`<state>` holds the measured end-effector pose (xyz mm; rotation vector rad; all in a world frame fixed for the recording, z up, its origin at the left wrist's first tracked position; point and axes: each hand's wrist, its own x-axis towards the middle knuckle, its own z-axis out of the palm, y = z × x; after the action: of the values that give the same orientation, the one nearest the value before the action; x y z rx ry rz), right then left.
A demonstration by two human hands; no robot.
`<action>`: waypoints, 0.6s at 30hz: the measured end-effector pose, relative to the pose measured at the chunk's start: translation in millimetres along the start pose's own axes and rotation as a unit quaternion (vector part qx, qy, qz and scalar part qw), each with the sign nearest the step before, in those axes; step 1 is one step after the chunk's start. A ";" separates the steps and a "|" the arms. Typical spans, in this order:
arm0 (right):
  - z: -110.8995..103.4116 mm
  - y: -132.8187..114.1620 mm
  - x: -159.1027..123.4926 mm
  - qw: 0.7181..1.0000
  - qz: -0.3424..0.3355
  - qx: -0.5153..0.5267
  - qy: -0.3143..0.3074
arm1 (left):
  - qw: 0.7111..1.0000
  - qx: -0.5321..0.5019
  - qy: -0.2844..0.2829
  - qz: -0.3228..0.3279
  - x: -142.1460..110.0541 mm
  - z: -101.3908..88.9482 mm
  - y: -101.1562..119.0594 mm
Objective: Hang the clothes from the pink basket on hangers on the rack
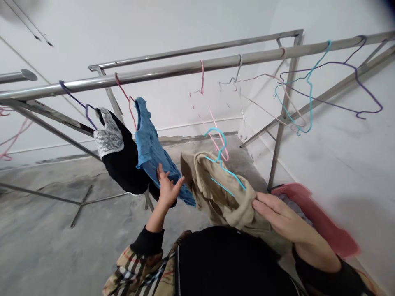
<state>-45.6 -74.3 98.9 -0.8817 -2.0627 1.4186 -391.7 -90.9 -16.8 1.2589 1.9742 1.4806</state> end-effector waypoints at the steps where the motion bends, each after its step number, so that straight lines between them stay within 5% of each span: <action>1: 5.6 -6.1 13.2 1.000 -0.019 0.003 0.012 | 1.000 -0.011 0.004 0.002 -2.4 -0.9 -1.1; 11: 60.2 -77.6 165.6 0.969 -0.178 0.008 0.174 | 0.998 -0.069 -0.013 0.002 -33.9 -12.9 -1.7; 18: 79.9 -102.0 261.8 0.956 -0.123 0.038 0.262 | 0.992 -0.113 -0.051 -0.022 -60.0 -26.7 -16.3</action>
<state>-302.4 42.6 174.7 -0.8258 -1.6368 0.9896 -386.2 -156.1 -34.0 1.1615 1.7035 1.5373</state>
